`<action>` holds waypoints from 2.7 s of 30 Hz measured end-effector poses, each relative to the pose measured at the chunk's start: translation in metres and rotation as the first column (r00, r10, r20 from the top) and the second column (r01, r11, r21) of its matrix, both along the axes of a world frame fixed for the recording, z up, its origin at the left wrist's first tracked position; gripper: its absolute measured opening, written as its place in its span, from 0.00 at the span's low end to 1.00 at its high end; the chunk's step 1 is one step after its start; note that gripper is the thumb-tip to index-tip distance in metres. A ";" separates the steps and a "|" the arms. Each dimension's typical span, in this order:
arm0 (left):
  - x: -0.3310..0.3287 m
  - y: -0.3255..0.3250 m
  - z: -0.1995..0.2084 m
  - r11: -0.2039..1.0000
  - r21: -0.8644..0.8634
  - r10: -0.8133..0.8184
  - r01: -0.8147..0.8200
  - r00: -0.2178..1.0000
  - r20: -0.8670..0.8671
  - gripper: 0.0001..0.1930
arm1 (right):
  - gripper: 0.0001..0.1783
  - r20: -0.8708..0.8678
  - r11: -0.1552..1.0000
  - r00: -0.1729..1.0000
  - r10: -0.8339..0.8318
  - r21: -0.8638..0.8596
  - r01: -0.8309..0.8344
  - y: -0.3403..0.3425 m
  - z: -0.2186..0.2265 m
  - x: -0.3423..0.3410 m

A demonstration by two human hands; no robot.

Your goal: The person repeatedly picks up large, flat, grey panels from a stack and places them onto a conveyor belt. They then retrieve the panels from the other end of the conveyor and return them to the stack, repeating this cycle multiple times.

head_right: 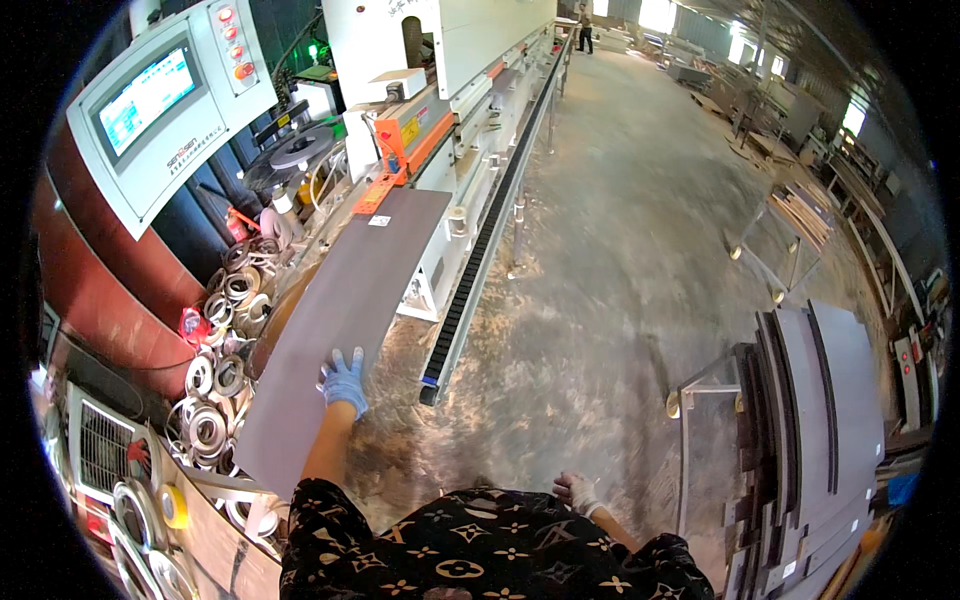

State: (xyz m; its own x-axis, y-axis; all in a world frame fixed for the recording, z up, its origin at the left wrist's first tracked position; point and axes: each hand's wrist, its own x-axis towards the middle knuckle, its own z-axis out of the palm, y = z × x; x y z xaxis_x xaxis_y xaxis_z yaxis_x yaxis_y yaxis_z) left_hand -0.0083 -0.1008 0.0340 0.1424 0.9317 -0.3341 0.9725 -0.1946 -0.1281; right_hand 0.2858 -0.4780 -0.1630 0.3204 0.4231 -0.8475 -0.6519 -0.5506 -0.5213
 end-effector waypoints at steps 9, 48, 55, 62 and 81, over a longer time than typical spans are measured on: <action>0.013 0.015 -0.001 1.000 0.002 0.002 -0.002 1.000 0.016 0.54 | 0.22 0.077 0.996 0.994 -0.073 0.046 0.070 0.006 -0.011 -0.001; 0.245 -0.446 -0.125 0.563 0.048 -0.495 0.825 0.290 0.819 0.37 | 0.26 0.272 -0.100 -0.241 -0.932 0.445 0.890 -0.699 0.047 0.066; 0.265 -0.490 -0.165 0.478 -0.049 -0.450 0.877 0.293 0.844 0.33 | 0.15 -0.015 -0.083 -0.093 -0.996 0.600 0.796 -0.684 0.126 0.051; 0.347 -0.580 -0.141 -0.093 -0.461 0.209 0.883 0.470 0.858 0.30 | 0.11 -0.018 0.150 0.246 -0.969 0.750 0.644 -0.618 0.163 0.083; 0.517 -0.838 -0.033 -0.111 -0.039 -0.597 0.993 -0.036 0.801 0.48 | 0.15 0.249 0.024 -0.162 -0.955 0.607 0.794 -0.637 0.073 -0.009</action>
